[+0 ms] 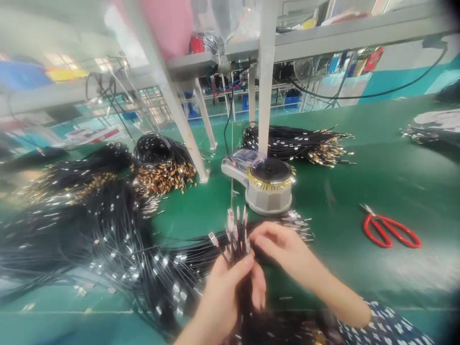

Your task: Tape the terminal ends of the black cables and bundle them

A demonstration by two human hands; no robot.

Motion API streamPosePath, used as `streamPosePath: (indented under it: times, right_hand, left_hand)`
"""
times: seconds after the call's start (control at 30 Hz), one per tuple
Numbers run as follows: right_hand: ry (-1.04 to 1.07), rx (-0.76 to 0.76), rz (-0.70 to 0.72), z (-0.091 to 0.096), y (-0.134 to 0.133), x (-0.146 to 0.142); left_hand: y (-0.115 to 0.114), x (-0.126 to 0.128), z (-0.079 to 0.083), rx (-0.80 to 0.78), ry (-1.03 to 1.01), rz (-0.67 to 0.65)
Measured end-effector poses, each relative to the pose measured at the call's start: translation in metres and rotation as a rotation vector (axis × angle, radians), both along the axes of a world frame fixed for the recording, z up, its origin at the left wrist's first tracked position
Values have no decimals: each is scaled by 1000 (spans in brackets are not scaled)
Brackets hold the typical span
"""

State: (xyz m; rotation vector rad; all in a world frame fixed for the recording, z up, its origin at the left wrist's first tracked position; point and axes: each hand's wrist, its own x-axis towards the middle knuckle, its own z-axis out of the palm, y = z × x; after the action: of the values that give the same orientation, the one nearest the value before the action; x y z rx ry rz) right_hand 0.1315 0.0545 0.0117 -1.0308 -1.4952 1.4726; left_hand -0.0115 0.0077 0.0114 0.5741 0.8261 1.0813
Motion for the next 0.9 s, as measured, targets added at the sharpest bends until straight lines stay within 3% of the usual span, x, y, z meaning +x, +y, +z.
streamPosePath:
  times: [0.23, 0.4, 0.47, 0.6, 0.73, 0.9]
  right_hand:
    - [98, -147, 12, 14, -4, -9]
    - [103, -119, -87, 11, 1, -4]
    - [122, -150, -103, 9, 3, -1]
    - [123, -205, -57, 9, 4, 3]
    - [102, -176, -54, 12, 5, 4]
    - [111, -65, -9, 17, -2, -8]
  left_hand:
    - [1, 2, 7, -87, 93, 105]
    - [3, -2, 7, -27, 203, 286]
    - [6, -8, 9, 17, 153, 257]
    - [13, -19, 16, -76, -49, 6]
    - [12, -20, 18, -72, 106, -15]
    - [6, -15, 8, -44, 265, -46]
